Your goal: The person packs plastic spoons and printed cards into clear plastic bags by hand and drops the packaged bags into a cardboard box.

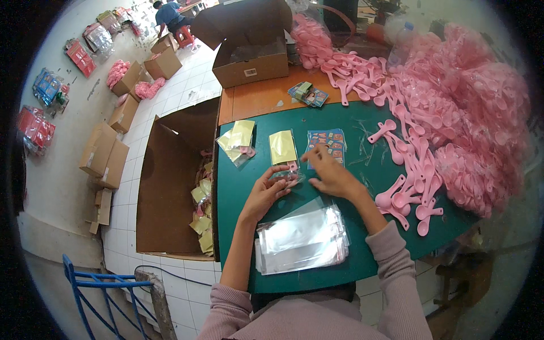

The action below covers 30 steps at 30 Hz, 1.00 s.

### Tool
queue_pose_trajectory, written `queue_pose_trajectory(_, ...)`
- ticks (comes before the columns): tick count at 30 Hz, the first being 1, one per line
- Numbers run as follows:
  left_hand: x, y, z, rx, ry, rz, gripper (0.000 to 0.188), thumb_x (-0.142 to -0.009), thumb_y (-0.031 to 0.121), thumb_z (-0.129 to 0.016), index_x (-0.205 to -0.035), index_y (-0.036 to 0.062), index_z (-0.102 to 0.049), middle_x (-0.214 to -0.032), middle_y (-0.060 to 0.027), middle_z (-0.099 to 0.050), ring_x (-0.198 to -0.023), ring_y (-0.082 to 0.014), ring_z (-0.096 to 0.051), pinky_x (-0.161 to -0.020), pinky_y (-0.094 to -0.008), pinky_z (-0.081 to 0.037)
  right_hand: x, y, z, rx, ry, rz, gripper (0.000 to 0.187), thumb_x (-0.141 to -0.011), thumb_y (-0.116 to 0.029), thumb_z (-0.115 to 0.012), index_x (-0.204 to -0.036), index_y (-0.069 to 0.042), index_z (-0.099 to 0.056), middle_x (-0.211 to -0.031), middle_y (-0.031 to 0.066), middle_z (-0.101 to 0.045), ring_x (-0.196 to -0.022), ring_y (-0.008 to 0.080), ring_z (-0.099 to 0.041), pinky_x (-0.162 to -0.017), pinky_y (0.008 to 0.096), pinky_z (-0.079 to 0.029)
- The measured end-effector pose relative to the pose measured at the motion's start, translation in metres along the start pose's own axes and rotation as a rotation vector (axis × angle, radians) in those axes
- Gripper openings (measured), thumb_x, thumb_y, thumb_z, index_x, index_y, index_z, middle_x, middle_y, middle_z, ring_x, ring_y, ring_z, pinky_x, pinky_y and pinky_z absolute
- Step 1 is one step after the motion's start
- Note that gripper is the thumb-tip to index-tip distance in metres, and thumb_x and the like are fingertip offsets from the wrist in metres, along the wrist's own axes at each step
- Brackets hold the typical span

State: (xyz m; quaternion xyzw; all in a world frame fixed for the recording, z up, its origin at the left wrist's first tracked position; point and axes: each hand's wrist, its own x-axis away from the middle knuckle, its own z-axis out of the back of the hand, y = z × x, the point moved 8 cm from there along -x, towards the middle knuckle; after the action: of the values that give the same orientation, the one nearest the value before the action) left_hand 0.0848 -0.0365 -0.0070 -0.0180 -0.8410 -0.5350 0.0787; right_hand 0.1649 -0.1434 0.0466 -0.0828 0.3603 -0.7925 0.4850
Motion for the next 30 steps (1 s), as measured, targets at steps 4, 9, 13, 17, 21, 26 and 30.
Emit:
queue_pose_trajectory(4, 0.000, -0.001, 0.000, -0.074, -0.054, -0.024, 0.035, -0.086, 0.007, -0.051, -0.120, 0.0060, -0.042, -0.107, -0.0094, -0.057, -0.087, -0.0082, -0.055, -0.072, -0.0184, -0.044, -0.003, -0.003, -0.017, 0.108, 0.028, 0.044, 0.034, -0.070, -0.007, -0.063, -0.101, -0.005, -0.049, -0.100, 0.0133, -0.042, -0.092, 0.0320, -0.050, -0.080, 0.0396, -0.041)
queue_pose_trajectory(9, 0.002, 0.004, -0.007, -0.111, -0.083, -0.008, 0.036, -0.084, 0.002, -0.049, -0.119, 0.0078, -0.044, -0.105, -0.0066, -0.058, -0.087, -0.0088, -0.055, -0.071, -0.0183, -0.041, -0.003, 0.003, -0.015, 0.067, 0.103, 0.053, 0.025, -0.073, -0.007, -0.063, -0.094, -0.005, -0.051, -0.099, 0.0124, -0.044, -0.086, 0.0294, -0.053, -0.075, 0.0393, -0.043)
queue_pose_trajectory(13, 0.006, 0.003, -0.003, -0.070, -0.067, 0.008, 0.036, -0.084, 0.002, -0.049, -0.119, 0.0083, -0.044, -0.105, -0.0055, -0.058, -0.086, -0.0081, -0.054, -0.070, -0.0179, -0.041, -0.003, -0.002, -0.007, -0.024, 0.179, 0.019, 0.021, -0.074, -0.006, -0.061, -0.093, -0.005, -0.052, -0.097, 0.0124, -0.046, -0.083, 0.0286, -0.054, -0.071, 0.0372, -0.044)
queue_pose_trajectory(17, 0.007, 0.005, -0.004, -0.109, -0.068, -0.021, 0.037, -0.084, 0.001, -0.049, -0.120, 0.0084, -0.043, -0.106, -0.0058, -0.058, -0.085, -0.0079, -0.054, -0.069, -0.0177, -0.041, 0.000, -0.021, -0.006, 0.016, 0.174, 0.192, 0.019, -0.074, -0.002, -0.060, -0.091, -0.005, -0.053, -0.093, 0.0112, -0.049, -0.082, 0.0266, -0.054, -0.070, 0.0355, -0.044)
queue_pose_trajectory(21, 0.009, 0.003, -0.001, -0.067, -0.062, 0.008, 0.038, -0.085, 0.002, -0.048, -0.122, 0.0086, -0.041, -0.109, -0.0081, -0.056, -0.083, -0.0091, -0.056, -0.066, -0.0172, -0.042, 0.001, -0.011, -0.006, 0.030, 0.190, 0.172, 0.018, -0.072, 0.000, -0.061, -0.088, -0.006, -0.055, -0.091, 0.0101, -0.049, -0.081, 0.0256, -0.054, -0.068, 0.0338, -0.044)
queue_pose_trajectory(26, 0.016, 0.011, 0.011, -0.003, 0.057, 0.082, 0.038, -0.085, 0.003, -0.049, -0.122, 0.0073, -0.039, -0.107, -0.0112, -0.056, -0.085, -0.0121, -0.057, -0.068, -0.0211, -0.047, 0.002, -0.002, -0.002, -0.194, 0.175, 0.079, 0.013, -0.073, -0.002, -0.061, -0.086, -0.004, -0.057, -0.089, 0.0074, -0.049, -0.073, 0.0175, -0.053, -0.064, 0.0283, -0.042)
queue_pose_trajectory(30, 0.011, 0.024, 0.010, -0.387, 0.127, -0.266, 0.027, -0.082, 0.003, -0.055, -0.108, 0.0021, -0.045, -0.090, -0.0093, -0.058, -0.086, -0.0127, -0.058, -0.065, -0.0247, -0.052, 0.002, -0.006, -0.007, -0.269, 0.079, 0.040, 0.014, -0.071, -0.001, -0.062, -0.084, -0.003, -0.057, -0.088, 0.0062, -0.047, -0.078, 0.0162, -0.050, -0.067, 0.0258, -0.042)
